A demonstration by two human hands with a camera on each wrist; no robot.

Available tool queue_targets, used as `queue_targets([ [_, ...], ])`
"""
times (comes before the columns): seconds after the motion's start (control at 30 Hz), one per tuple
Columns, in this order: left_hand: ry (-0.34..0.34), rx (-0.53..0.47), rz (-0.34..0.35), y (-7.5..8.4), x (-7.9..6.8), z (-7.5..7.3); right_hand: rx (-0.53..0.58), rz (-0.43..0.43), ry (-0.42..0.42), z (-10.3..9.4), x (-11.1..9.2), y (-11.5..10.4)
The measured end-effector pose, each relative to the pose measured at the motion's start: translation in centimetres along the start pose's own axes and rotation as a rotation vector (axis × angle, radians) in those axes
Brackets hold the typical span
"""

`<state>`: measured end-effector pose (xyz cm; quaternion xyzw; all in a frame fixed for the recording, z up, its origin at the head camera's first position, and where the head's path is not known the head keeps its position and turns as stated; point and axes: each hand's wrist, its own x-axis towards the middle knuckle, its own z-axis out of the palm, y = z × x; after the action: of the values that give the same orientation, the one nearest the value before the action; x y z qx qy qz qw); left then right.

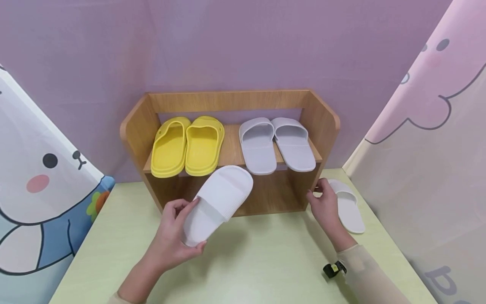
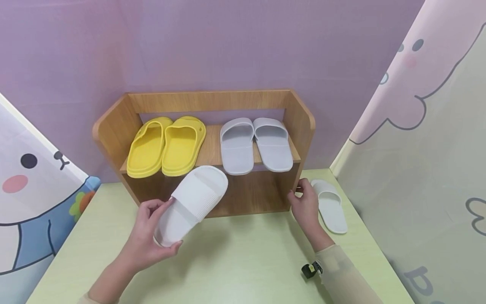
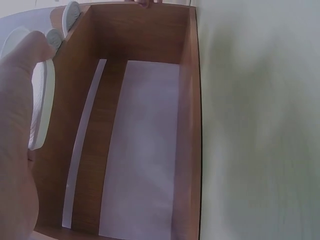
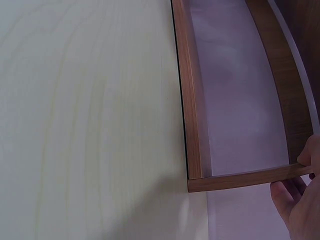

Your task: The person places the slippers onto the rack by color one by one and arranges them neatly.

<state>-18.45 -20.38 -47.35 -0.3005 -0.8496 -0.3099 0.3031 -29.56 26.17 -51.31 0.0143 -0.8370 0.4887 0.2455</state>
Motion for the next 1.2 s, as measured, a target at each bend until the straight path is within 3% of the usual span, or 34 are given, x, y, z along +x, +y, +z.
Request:
queue_targets([
  [0.27, -0.045, 0.059, 0.024, -0.7, -0.3, 1.0, 0.003, -0.002, -0.003, 0.0, 0.0, -0.1],
  [0.4, -0.073, 0.067, 0.002, -1.3, -0.6, 1.6, 0.008, 0.003, -0.008, -0.1, 0.0, 0.0],
  [0.57, -0.113, 0.060, -0.079, -1.6, -1.1, 2.3, 0.002, 0.012, -0.009, -0.1, -0.2, 0.1],
  [0.87, -0.113, 0.067, -0.187, -2.4, -1.4, 3.4, 0.015, -0.001, -0.003, 0.1, 0.0, 0.1],
  [1.2, -0.058, 0.092, -0.341, -3.7, -1.2, 4.6, 0.003, 0.002, -0.004, 0.1, -0.2, 0.1],
])
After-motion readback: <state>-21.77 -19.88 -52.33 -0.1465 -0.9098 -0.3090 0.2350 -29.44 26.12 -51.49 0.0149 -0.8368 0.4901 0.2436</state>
